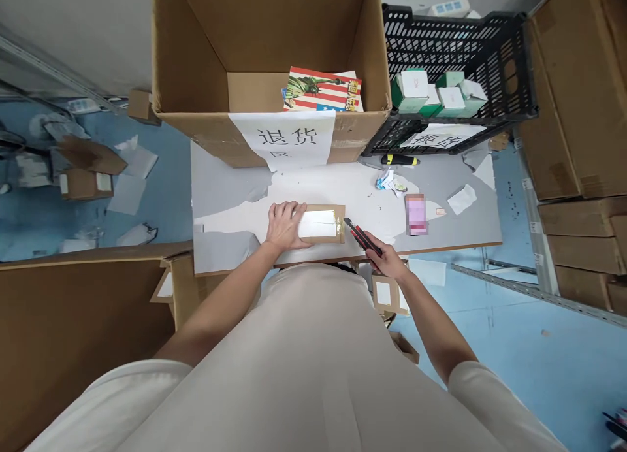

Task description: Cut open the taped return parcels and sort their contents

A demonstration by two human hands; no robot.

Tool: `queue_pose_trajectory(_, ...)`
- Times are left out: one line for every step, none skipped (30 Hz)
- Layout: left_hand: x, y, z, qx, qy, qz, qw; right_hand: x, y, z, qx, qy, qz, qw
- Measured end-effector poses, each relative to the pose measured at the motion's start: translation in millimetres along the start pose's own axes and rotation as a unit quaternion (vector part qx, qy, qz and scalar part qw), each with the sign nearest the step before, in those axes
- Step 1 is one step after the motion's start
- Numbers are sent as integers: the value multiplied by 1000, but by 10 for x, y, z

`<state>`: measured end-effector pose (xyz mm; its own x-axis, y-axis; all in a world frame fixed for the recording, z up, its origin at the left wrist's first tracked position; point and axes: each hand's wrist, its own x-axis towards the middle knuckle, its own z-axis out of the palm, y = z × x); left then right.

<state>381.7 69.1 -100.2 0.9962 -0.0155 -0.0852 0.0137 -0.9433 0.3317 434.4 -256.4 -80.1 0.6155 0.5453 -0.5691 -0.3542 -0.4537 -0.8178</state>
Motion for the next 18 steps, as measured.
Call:
queue_pose_trajectory(2,-1,0,0,1,0,1000,-26,16,37,2,6,0,1000)
queue_pose_trajectory(3,-2,1,0,2,0,1000,-56,39,76,1,12,1,1000)
queue_pose_trajectory(4,-3,4,-1,2,-2,1000,-91,68,116,-2,18,3,1000)
queue_pose_trajectory(4,-5,7,-3,2,-3,1000,-128,100,156,-5,21,4,1000)
queue_pose_trajectory(4,-7,11,-5,1,-5,1000,-166,131,194,-10,23,3,1000)
queue_pose_trajectory(2,-9,16,-6,0,-6,1000,-203,159,231,-15,22,1,1000)
queue_pose_trajectory(0,-13,21,-8,-1,-6,1000,-234,181,263,-19,22,-2,1000)
queue_pose_trajectory(-4,-16,27,-9,-2,-5,1000,-260,196,290,-22,24,-5,999)
queue_pose_trajectory(-7,-20,31,-10,-2,-3,1000,-278,205,311,-26,28,-5,999)
queue_pose_trajectory(-10,-24,35,-11,-2,-1,1000,-291,208,324,-29,34,-3,999)
queue_pose_trajectory(-13,-27,37,-13,-2,1,1000,-298,208,329,-31,43,0,999)
queue_pose_trajectory(-15,-29,38,-15,-2,2,1000,-302,207,325,-33,52,3,998)
queue_pose_trajectory(-17,-30,37,-17,-3,4,1000,-305,209,313,-34,62,6,997)
queue_pose_trajectory(-19,-31,35,-19,-3,5,1000,-307,215,294,-32,72,9,997)
queue_pose_trajectory(-23,-30,31,-21,-4,7,1000,-309,225,271,-31,83,12,996)
queue_pose_trajectory(-27,-30,27,-23,-5,9,1000,-311,240,245,-32,95,13,995)
queue_pose_trajectory(-33,-29,23,-24,-5,13,1000,-312,258,218,-36,110,13,993)
queue_pose_trajectory(-41,-29,19,-24,-4,16,1000,-310,279,192,-43,128,11,991)
